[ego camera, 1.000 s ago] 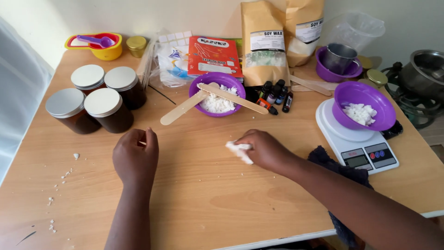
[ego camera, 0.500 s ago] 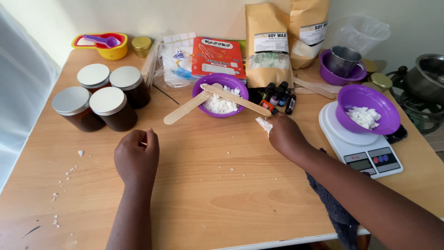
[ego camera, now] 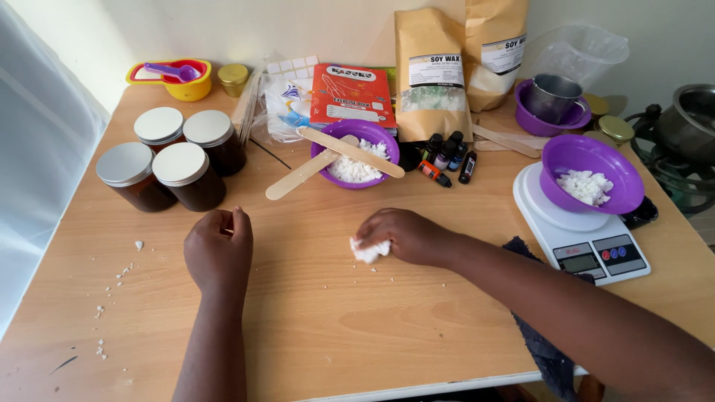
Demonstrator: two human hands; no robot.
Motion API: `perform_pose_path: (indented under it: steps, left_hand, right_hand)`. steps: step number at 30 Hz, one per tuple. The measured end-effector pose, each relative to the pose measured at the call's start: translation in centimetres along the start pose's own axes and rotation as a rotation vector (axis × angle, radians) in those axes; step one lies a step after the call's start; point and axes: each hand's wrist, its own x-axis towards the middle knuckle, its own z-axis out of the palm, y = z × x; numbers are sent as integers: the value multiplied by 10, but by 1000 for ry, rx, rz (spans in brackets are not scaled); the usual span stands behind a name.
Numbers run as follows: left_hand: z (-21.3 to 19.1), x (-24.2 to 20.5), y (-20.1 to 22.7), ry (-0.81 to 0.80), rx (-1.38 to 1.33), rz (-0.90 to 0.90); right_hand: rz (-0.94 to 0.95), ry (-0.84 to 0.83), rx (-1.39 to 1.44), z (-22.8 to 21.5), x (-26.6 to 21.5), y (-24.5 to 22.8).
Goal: Cleaning spilled wax and organizing materials on a candle making workbench
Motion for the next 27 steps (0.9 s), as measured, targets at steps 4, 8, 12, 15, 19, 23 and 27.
perform_pose_path:
  steps: [4, 8, 12, 15, 19, 23, 27]
  left_hand:
    - [1, 0, -3, 7, 13, -13]
    - [-1, 1, -4, 4, 5, -26]
    - [-2, 0, -1, 10, -8, -31]
    - [-1, -1, 0, 5, -8, -23]
    - [-4, 1, 10, -132, 46, -112]
    - [1, -1, 4, -74, 43, -50]
    - [5, -1, -6, 1, 46, 37]
  right_hand:
    - [-31, -97, 98, -22, -23, -3]
    - [110, -144, 33, -39, -51, -15]
    - [419, -59, -167, -45, -81, -45]
    - [679, -85, -188, -29, -106, -50]
    - [720, 55, -129, 6, -111, -53]
    - [613, 94, -172, 21, -82, -55]
    - [517, 134, -135, 41, -43, -66]
